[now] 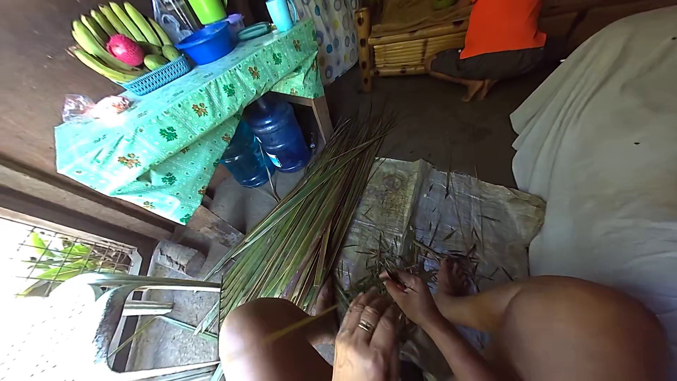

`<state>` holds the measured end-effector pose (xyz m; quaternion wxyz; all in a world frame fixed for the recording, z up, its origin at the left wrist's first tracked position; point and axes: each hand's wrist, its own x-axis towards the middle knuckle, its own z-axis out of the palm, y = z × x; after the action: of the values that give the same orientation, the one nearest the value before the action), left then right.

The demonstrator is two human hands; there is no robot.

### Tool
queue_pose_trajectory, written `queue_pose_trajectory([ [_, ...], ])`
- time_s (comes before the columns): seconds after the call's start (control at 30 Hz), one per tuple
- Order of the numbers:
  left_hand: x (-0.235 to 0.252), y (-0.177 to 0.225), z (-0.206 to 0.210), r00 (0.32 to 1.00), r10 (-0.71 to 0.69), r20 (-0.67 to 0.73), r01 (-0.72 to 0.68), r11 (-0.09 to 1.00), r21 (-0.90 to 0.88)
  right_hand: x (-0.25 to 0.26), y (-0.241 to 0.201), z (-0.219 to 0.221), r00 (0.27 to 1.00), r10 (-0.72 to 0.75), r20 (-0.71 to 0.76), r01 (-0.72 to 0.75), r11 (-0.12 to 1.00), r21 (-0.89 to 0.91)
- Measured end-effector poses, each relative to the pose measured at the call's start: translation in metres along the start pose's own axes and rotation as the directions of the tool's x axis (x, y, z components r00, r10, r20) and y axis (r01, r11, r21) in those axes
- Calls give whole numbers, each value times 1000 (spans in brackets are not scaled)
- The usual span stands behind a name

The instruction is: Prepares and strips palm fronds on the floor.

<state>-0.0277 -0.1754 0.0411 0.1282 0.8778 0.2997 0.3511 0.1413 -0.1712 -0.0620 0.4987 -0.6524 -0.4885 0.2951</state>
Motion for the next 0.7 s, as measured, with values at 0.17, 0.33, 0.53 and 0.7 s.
queue_pose_trajectory([
  [0.17,8,-2,2,880,-419,224,326,875,358,2,6,-2,997,-72,-24,72,997,13],
  [0.33,-3,-36,15,280,-614,738,825,547,142,5,7,-3,999,-21,29,24,995,-101],
  [0.53,-19,-45,23,332,-660,674,941,186,-282,3,-24,-13,901,337,273,-290,936,-200],
  [0.7,-16,-46,18,329,-674,662,932,119,-343,-7,-40,-4,829,244,503,-77,941,-329],
])
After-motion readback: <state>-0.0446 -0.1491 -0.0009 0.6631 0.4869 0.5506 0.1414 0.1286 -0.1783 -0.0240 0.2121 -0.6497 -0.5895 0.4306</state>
